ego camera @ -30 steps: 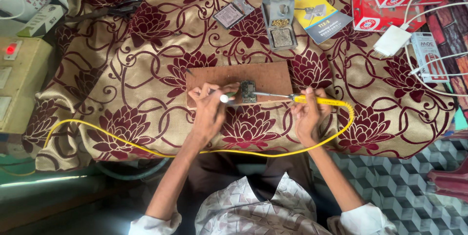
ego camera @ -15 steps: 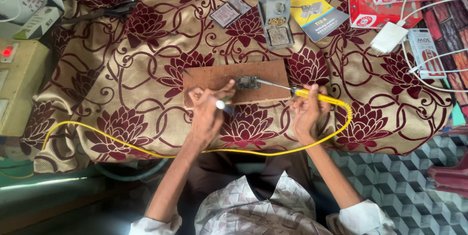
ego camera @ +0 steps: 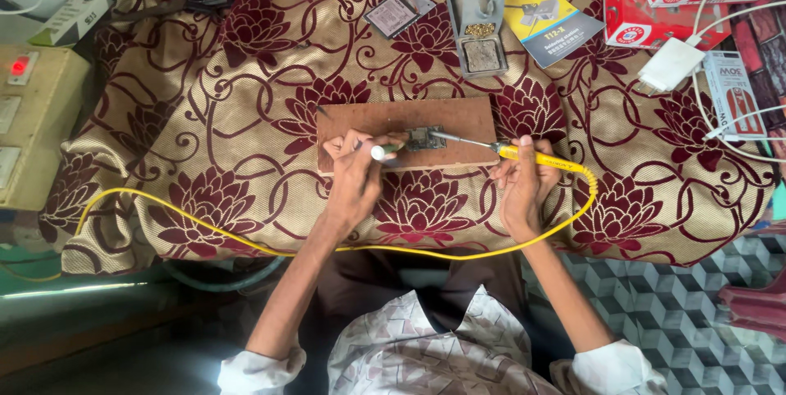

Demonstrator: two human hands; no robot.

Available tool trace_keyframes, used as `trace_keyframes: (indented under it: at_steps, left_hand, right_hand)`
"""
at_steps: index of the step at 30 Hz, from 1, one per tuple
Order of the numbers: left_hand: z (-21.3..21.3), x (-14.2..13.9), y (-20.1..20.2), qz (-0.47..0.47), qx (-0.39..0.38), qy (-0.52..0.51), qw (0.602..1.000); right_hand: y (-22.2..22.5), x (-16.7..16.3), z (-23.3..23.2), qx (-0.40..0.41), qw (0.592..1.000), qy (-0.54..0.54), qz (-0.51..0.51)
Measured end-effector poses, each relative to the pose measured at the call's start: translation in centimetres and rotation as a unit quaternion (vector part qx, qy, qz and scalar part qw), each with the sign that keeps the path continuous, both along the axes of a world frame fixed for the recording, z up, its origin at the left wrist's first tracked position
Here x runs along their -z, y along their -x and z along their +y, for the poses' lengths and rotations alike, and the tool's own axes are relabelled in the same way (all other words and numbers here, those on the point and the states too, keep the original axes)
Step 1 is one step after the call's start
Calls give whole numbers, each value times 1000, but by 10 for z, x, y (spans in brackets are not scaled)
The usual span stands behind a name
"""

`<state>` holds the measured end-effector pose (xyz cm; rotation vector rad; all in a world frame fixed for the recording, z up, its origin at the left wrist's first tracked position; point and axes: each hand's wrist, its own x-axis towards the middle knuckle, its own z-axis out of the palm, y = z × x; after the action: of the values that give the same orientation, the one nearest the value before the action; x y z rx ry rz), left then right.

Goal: The person solders a small circuit board using a soldering iron and solder wire. They repeatedly apply heat and solder to specific points on the board while holding it steady with their other hand.

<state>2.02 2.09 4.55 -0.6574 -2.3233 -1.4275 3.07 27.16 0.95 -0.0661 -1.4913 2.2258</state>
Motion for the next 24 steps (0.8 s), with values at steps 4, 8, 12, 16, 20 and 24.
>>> trace_keyframes:
  at_steps: [4, 8, 12, 16, 20, 24]
  left_hand:
    - [-2, 5, 1, 23, -3, 10, 1000]
    - [-3, 8, 3, 23, -40, 43, 998]
    - [-1, 11, 4, 41, -69, 90, 993]
    - [-2, 13, 4, 52, -74, 101, 991]
    - [-3, 14, 4, 46, -78, 99, 991]
    - [-4, 13, 5, 54, -63, 76, 994]
  right_hand:
    - [0, -1, 0, 5, 1000, 5, -11]
    - [-1, 2, 2, 46, 996, 69, -8]
    - [0, 7, 4, 80, 993, 88, 13]
    - [-1, 10, 5, 75, 993, 93, 6]
    - [-1, 9, 5, 76, 994, 78, -3]
    - [0, 9, 4, 76, 994, 78, -17]
